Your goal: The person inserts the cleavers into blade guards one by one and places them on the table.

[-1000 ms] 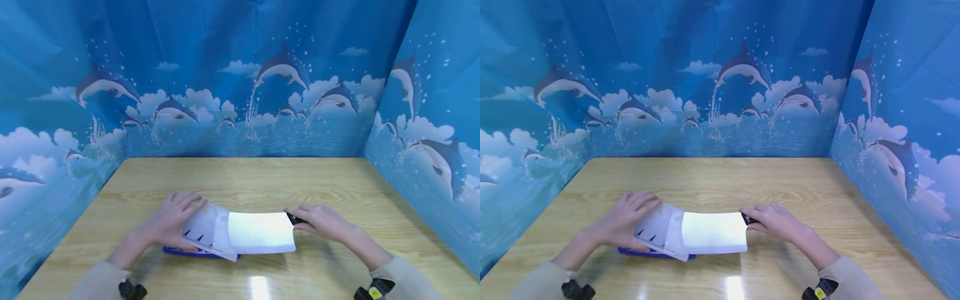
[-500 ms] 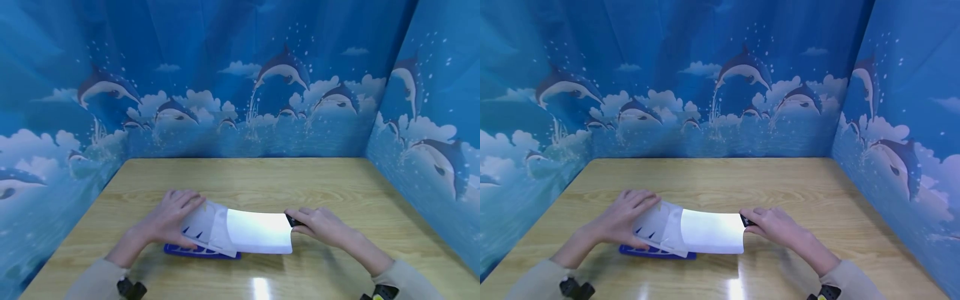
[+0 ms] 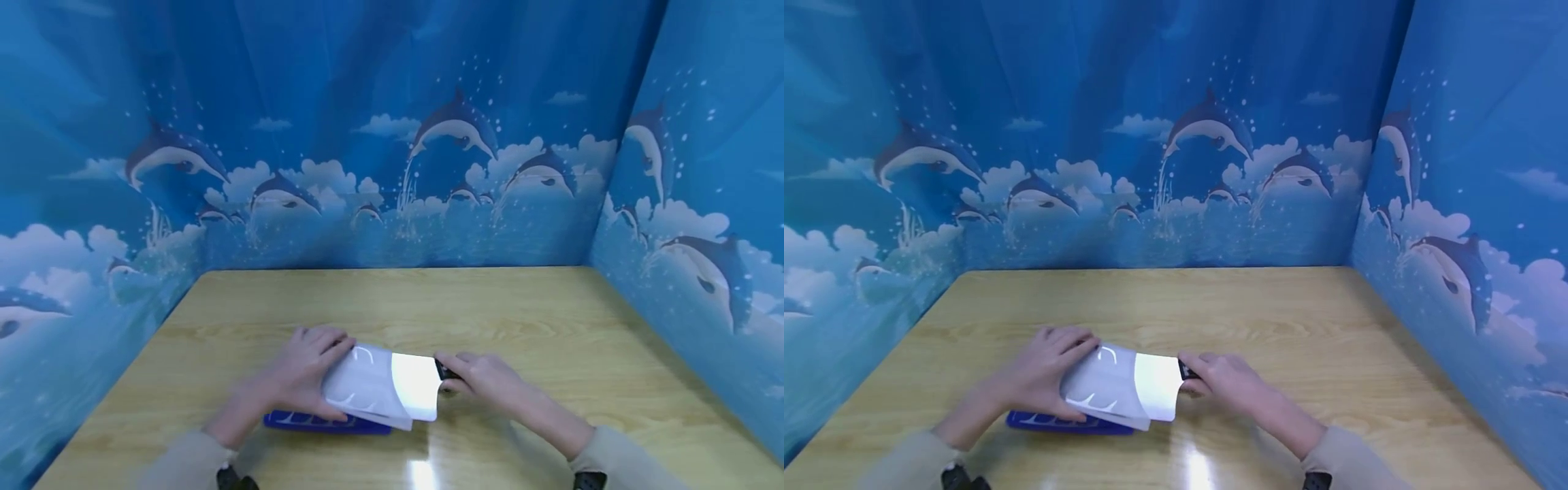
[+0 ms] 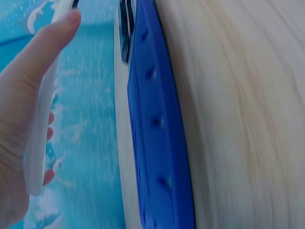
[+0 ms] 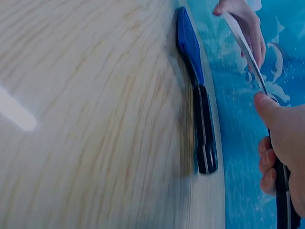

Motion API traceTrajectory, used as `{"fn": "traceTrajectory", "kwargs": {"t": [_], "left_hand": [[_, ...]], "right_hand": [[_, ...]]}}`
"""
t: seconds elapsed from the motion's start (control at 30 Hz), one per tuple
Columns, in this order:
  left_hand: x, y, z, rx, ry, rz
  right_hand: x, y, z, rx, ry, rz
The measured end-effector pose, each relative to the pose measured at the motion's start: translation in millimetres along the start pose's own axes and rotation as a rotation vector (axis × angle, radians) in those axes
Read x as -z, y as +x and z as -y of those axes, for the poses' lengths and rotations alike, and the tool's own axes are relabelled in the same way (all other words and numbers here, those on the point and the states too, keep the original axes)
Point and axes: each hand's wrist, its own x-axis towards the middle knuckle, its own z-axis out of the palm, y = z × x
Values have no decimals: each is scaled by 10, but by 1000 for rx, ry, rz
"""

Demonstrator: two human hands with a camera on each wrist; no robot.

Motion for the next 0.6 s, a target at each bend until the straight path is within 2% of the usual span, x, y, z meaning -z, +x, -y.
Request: {"fn": "traceTrajectory", "kwargs": {"t": [0.17,0.33,0.43,0.6], "left_hand": [[-102,85,-110,18,10,-11],[-109,88,-115,31,18,-29],[-97,88,-107,46,18,-9],[-27,74,-86,110,17,74]], "right_hand": [[-134,151,95,-68,37,11],[-182,223,66,-104,64,37],[-182,259,32,-119,68,57],[-167,330,-22,-121,88,40]]}}
